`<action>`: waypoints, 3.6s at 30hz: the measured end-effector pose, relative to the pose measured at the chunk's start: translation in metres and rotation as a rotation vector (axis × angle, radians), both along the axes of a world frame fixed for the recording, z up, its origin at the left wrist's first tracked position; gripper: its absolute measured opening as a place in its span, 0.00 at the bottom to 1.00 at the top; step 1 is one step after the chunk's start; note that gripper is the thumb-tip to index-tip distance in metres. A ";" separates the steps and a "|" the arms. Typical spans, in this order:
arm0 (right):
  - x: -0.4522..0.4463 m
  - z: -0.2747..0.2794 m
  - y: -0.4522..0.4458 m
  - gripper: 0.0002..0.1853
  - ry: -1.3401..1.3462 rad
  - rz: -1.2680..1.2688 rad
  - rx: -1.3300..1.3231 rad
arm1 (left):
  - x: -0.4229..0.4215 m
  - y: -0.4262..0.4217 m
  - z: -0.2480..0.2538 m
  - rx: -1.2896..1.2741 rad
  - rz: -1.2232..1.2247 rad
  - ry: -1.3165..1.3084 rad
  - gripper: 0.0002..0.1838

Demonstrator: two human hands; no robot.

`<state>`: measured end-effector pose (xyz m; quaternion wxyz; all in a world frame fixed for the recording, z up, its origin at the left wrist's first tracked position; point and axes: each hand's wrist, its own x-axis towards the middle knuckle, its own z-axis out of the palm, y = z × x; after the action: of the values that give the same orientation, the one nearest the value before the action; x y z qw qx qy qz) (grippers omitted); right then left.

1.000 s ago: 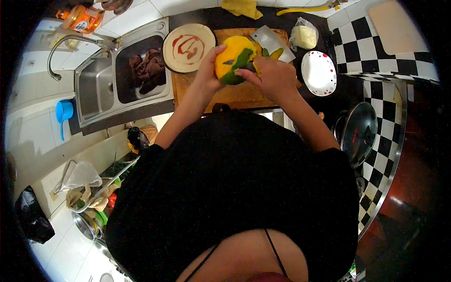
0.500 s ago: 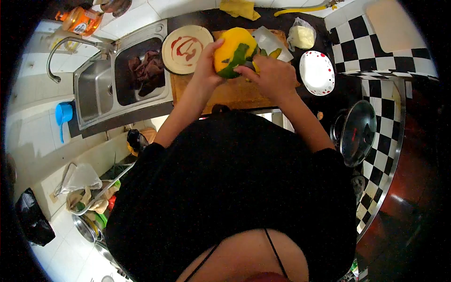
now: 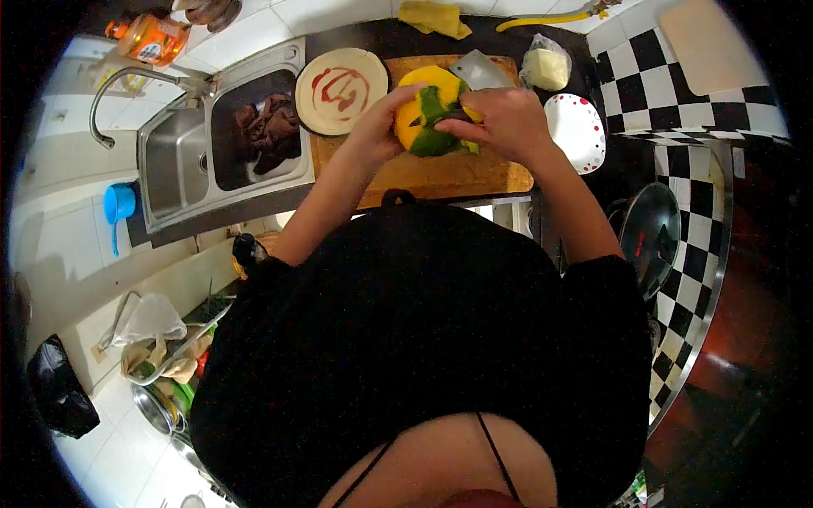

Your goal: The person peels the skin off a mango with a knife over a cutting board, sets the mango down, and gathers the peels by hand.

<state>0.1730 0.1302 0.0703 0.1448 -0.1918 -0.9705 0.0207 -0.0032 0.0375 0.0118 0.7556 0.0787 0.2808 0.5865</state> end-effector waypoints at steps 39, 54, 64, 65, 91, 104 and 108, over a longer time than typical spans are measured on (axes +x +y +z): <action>0.014 0.003 -0.025 0.23 0.388 0.222 0.212 | 0.027 0.010 0.015 -0.109 0.351 -0.127 0.21; 0.036 -0.018 -0.006 0.21 0.533 -0.089 0.017 | -0.006 0.023 -0.017 -0.095 0.439 -0.058 0.24; 0.041 -0.101 0.020 0.15 0.109 -0.458 -0.266 | -0.013 0.006 -0.012 -0.087 0.426 -0.138 0.23; 0.040 -0.111 0.024 0.14 0.132 -0.472 -0.285 | -0.013 0.006 -0.013 -0.098 0.423 -0.141 0.24; -0.023 -0.054 -0.034 0.14 0.639 0.030 -0.321 | 0.005 0.014 -0.012 -0.153 0.586 -0.119 0.21; -0.022 -0.078 -0.040 0.10 0.778 -0.284 -0.850 | 0.010 0.010 -0.002 -0.152 0.559 -0.143 0.23; -0.025 -0.058 -0.047 0.08 0.840 -0.320 -1.064 | 0.009 0.010 -0.006 -0.165 0.554 -0.142 0.24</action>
<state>0.1481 0.0828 0.0126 0.3957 -0.3529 -0.6500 0.5444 0.0061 0.0475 0.0061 0.5883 -0.1040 0.2846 0.7497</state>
